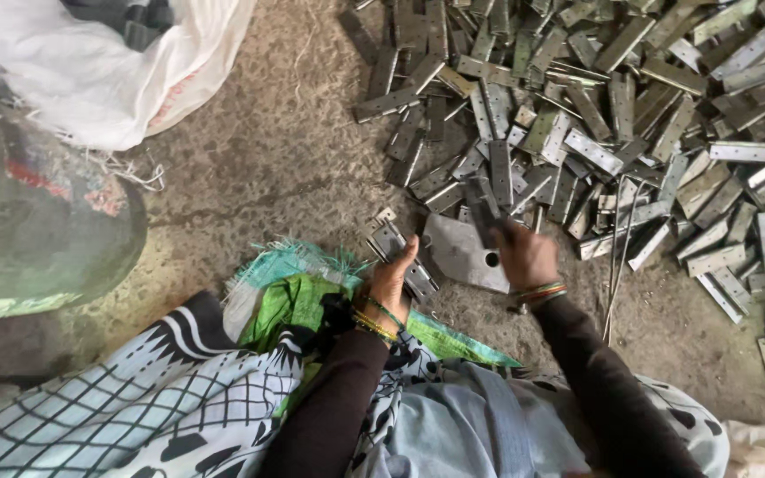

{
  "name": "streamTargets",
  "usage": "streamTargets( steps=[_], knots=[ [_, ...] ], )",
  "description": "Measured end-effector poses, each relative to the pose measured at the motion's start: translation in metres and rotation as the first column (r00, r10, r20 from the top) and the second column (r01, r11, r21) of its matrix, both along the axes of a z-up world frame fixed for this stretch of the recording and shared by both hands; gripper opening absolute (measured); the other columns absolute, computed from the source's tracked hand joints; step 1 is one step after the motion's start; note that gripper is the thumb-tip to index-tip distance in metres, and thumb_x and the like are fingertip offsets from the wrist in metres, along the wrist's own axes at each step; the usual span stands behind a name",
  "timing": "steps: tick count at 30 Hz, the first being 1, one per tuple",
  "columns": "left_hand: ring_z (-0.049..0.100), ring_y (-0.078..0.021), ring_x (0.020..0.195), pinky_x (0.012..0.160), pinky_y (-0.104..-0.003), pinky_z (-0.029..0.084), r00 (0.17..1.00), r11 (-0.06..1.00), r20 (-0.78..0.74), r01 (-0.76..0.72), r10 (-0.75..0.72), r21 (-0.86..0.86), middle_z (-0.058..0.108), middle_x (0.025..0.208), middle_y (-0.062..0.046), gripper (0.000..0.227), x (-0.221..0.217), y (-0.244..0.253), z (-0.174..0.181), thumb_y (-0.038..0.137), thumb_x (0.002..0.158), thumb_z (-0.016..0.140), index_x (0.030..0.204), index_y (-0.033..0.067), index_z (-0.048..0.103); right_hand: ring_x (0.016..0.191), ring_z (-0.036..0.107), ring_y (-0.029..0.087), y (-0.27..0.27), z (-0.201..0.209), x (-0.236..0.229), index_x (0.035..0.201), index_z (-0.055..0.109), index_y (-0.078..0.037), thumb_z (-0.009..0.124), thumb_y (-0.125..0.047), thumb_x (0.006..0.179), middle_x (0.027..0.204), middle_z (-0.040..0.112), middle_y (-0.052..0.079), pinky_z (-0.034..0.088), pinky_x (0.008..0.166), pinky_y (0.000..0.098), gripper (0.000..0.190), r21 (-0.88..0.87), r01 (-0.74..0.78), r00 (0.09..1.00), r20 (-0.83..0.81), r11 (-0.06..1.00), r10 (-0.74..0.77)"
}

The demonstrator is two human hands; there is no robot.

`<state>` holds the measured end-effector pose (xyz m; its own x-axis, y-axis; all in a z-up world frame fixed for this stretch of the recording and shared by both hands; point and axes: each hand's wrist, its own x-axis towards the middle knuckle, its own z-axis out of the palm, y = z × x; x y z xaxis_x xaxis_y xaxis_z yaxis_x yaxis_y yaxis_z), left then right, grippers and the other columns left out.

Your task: The person sits on the floor and repeatedly picks up metal hinge plates and cylindrical pins from a large pile. They place a hinge plate on a metal block, insert a pin, and strike it with a hammer to secure it. The assembled hinges are then placed into a bucket.

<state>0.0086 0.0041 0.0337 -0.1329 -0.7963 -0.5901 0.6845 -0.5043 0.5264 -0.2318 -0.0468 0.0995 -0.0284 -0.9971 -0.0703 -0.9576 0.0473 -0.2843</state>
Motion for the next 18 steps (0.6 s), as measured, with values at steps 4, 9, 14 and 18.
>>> streamTargets(
  steps=[4,9,14,18],
  knots=[
    [0.065,-0.0194,0.102,0.086,-0.035,0.055,0.998,0.998,-0.034,-0.057,0.056,-0.013,0.068,0.114,-0.005,0.054,-0.002,-0.005,-0.016,0.044,0.082,0.081,0.122,0.0112,0.067,0.089,0.073,0.029,0.049,0.030,0.079,0.123,0.067,-0.011,0.065,-0.025,0.092,0.117,0.074,0.018,0.061,0.074,0.0362,0.034,-0.441,-0.609,0.698,0.095,0.659,0.709],
    [0.065,-0.0210,0.084,0.066,-0.037,0.054,0.956,0.979,-0.259,-0.095,0.141,0.182,0.069,0.102,-0.005,0.035,0.021,-0.004,-0.049,0.036,0.080,0.082,0.104,0.0129,0.072,0.099,0.075,0.023,-0.003,0.012,0.065,0.121,0.072,-0.017,0.064,-0.021,0.099,0.126,0.075,0.008,0.063,0.083,0.0368,0.024,-0.215,-0.504,0.757,0.357,0.836,0.548],
    [0.060,-0.0179,0.101,0.084,-0.037,0.050,0.968,0.972,-0.100,-0.225,0.231,0.068,0.067,0.113,-0.004,0.033,0.014,-0.012,-0.057,0.030,0.081,0.083,0.107,0.0116,0.074,0.113,0.061,0.038,-0.103,-0.044,-0.003,0.141,0.053,-0.009,0.075,-0.045,0.087,0.125,0.060,0.021,0.054,0.091,0.0523,0.068,-0.014,0.042,0.981,-0.191,0.999,-0.044],
    [0.060,-0.0141,0.116,0.100,-0.035,0.047,0.970,0.965,-0.052,-0.231,0.239,0.125,0.071,0.125,0.000,0.044,0.012,-0.017,-0.033,0.026,0.071,0.087,0.110,0.0091,0.077,0.109,0.061,0.040,-0.123,-0.073,-0.023,0.132,0.058,-0.008,0.079,-0.044,0.082,0.119,0.061,0.024,0.053,0.090,0.0491,0.066,-0.071,0.023,0.976,-0.217,0.997,-0.037]
  ],
)
